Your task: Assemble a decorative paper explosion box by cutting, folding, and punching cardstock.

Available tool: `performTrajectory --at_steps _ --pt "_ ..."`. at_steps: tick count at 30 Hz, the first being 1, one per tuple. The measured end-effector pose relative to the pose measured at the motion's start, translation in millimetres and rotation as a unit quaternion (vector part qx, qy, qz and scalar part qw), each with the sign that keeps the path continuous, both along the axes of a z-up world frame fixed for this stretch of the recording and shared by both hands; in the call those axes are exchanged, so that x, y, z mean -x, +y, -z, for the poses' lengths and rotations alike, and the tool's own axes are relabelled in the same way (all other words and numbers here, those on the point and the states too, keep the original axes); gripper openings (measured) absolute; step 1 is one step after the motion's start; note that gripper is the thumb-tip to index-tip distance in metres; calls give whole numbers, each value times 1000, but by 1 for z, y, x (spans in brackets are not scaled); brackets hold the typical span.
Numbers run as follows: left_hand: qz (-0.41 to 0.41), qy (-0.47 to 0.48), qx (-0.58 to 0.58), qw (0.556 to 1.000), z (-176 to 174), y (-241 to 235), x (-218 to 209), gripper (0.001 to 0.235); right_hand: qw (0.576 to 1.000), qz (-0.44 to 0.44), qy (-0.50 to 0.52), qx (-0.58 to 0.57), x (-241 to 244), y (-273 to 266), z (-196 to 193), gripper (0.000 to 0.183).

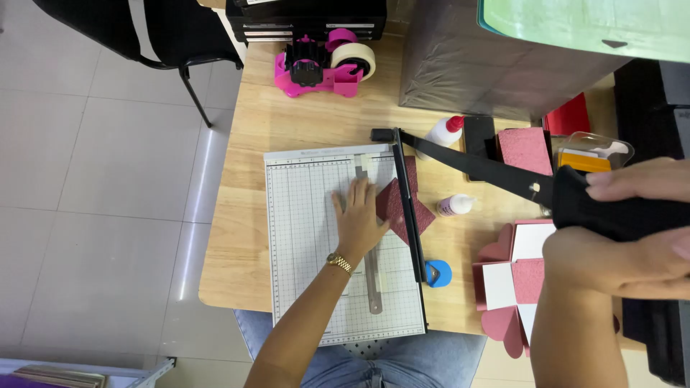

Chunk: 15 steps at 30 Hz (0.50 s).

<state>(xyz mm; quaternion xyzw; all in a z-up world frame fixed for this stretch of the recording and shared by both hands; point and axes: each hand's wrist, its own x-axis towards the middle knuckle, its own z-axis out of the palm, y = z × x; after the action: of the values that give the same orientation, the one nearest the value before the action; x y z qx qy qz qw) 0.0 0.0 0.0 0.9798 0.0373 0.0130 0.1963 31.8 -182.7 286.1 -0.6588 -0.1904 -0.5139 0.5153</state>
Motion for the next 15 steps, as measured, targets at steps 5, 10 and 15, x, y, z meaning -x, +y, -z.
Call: performTrajectory --at_steps 5,10,15 --pt "-38 6 -5 999 9 -18 -4 99 999 20 -38 0 1 23 -20 64" --pt "-66 25 79 994 5 -22 -3 58 999 9 -43 18 3 24 -26 58" --pt "-92 228 318 916 -70 13 12 37 998 -24 -11 54 10 19 -28 58"
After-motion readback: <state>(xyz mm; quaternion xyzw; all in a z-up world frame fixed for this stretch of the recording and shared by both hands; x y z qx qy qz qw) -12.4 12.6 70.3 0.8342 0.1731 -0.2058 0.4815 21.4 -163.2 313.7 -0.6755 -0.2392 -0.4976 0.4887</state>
